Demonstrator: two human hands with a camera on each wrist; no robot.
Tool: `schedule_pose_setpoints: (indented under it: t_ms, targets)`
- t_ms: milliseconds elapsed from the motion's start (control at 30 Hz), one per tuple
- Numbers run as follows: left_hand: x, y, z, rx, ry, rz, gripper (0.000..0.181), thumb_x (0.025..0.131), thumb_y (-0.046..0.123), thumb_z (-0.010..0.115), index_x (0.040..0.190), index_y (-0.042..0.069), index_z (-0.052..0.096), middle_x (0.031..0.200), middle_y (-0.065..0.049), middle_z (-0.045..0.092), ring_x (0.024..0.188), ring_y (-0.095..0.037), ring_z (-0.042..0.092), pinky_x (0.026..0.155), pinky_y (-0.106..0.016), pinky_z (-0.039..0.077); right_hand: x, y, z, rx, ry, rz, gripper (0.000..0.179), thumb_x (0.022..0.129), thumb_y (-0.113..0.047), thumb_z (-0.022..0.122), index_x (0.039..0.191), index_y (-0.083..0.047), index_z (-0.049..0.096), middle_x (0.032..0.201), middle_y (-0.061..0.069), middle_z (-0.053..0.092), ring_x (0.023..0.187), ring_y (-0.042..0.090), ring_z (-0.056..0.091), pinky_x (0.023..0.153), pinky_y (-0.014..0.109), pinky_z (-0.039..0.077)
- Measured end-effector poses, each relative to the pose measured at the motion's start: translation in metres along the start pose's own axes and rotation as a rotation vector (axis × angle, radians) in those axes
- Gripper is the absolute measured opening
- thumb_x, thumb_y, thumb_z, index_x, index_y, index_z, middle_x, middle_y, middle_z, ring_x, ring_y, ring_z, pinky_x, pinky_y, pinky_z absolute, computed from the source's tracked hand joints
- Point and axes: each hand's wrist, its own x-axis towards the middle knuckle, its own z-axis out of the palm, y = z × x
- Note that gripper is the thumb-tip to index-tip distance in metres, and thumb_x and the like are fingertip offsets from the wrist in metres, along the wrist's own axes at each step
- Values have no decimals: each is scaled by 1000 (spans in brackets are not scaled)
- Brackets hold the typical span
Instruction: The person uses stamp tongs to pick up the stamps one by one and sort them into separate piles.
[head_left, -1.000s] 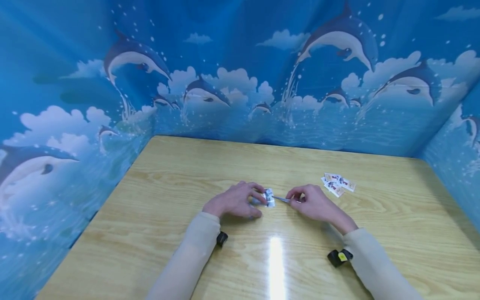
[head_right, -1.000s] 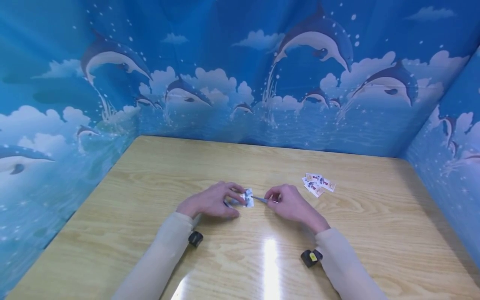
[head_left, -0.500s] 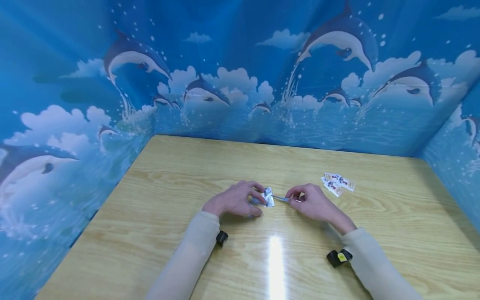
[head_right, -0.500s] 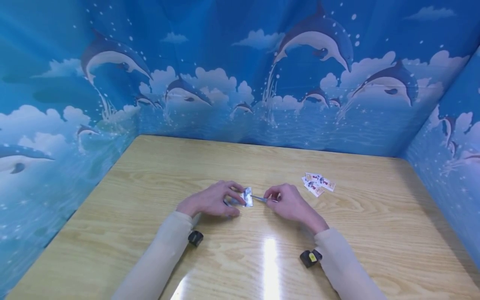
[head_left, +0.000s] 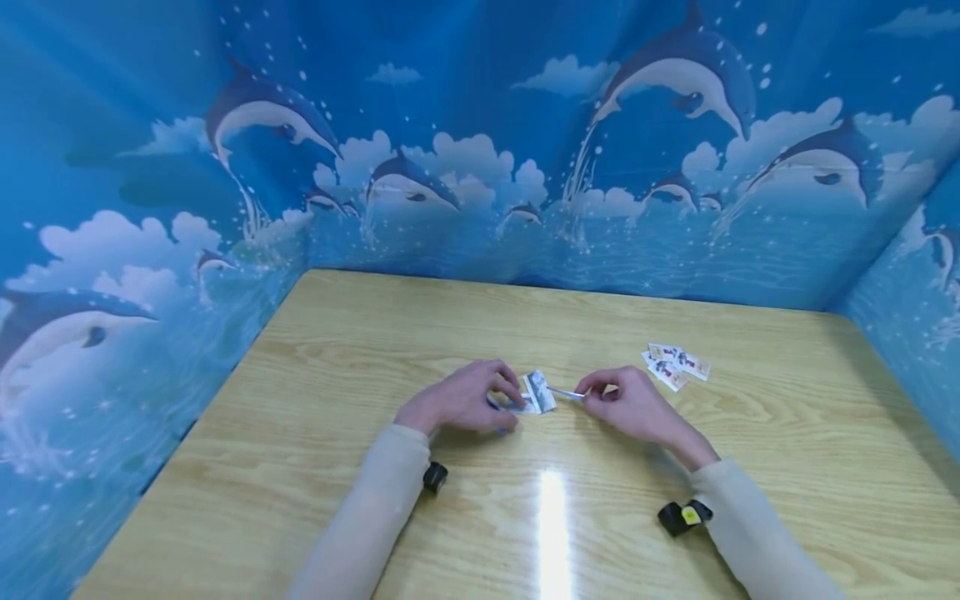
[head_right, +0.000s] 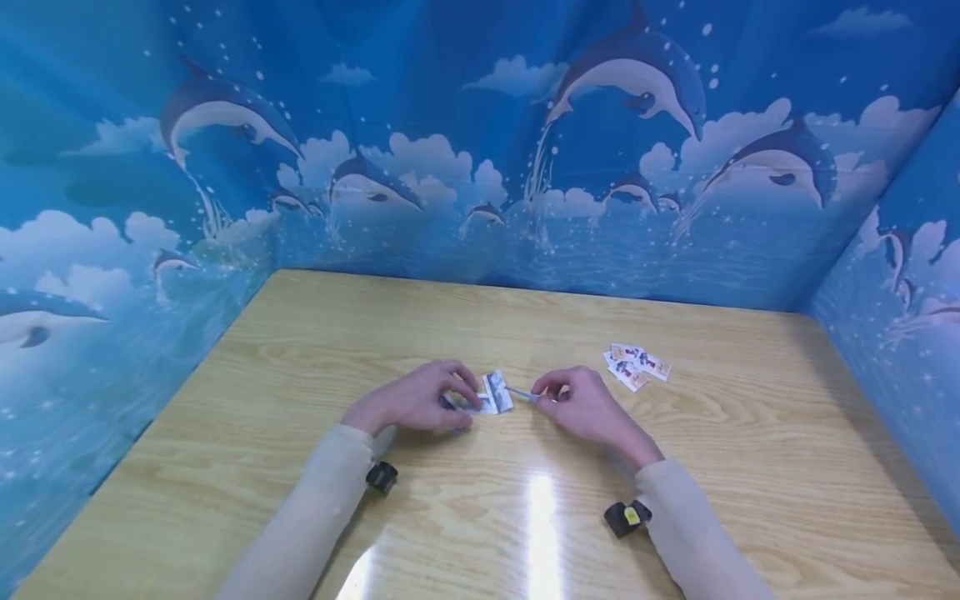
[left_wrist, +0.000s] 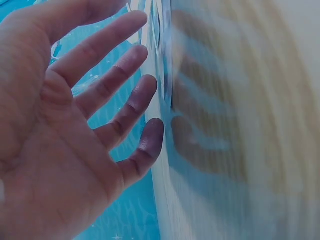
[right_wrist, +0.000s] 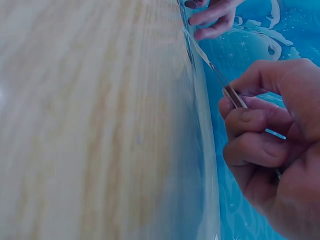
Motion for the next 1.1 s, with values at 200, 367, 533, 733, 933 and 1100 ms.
schedule_pose_setpoints:
  t_ms: [200, 367, 533, 733, 933, 1100]
  targets:
    - [-5, 0, 1, 36, -11, 1, 25, 89, 33, 76, 113, 27, 79, 138, 4, 59, 131, -22, 50, 113, -44, 40, -1, 3, -3, 22, 23, 34, 19, 91, -9, 64, 105, -5, 76, 92, 7, 70, 70, 11, 56, 57, 23, 44]
    - [-8, -1, 2, 39, -17, -5, 26, 89, 35, 76, 113, 29, 79, 139, 5, 59, 131, -23, 49, 111, -45, 40, -1, 5, -6, 35, 46, 47, 20, 92, -11, 64, 107, -6, 75, 97, 8, 71, 75, 13, 61, 62, 23, 48]
    - [-8, -2, 3, 29, -15, 4, 27, 88, 36, 75, 114, 29, 79, 139, 6, 59, 130, -23, 49, 111, -46, 39, 4, 3, -10, 81, 69, 50, 21, 94, -11, 62, 110, -5, 74, 101, 13, 72, 75, 14, 61, 62, 24, 50]
    - [-9, -2, 4, 23, -16, -8, 28, 88, 36, 74, 116, 30, 78, 140, 8, 58, 131, -22, 48, 112, -45, 38, 16, -4, -10, 77, 90, 85, 23, 95, -13, 61, 112, -7, 75, 106, 13, 73, 77, 16, 59, 62, 25, 48]
    - [-8, -2, 4, 24, -13, -16, 28, 88, 36, 74, 116, 30, 78, 140, 7, 58, 131, -22, 48, 113, -45, 37, 31, -7, -5, 77, 139, 78, 24, 93, -10, 60, 110, -6, 76, 97, 11, 71, 71, 12, 55, 60, 25, 45]
    - [-8, -3, 4, 23, -15, -20, 28, 88, 35, 74, 115, 29, 79, 140, 7, 58, 131, -21, 48, 113, -44, 37, 42, -7, -1, 79, 164, 117, 27, 90, -9, 59, 110, -7, 77, 97, 10, 68, 70, 14, 52, 60, 26, 43]
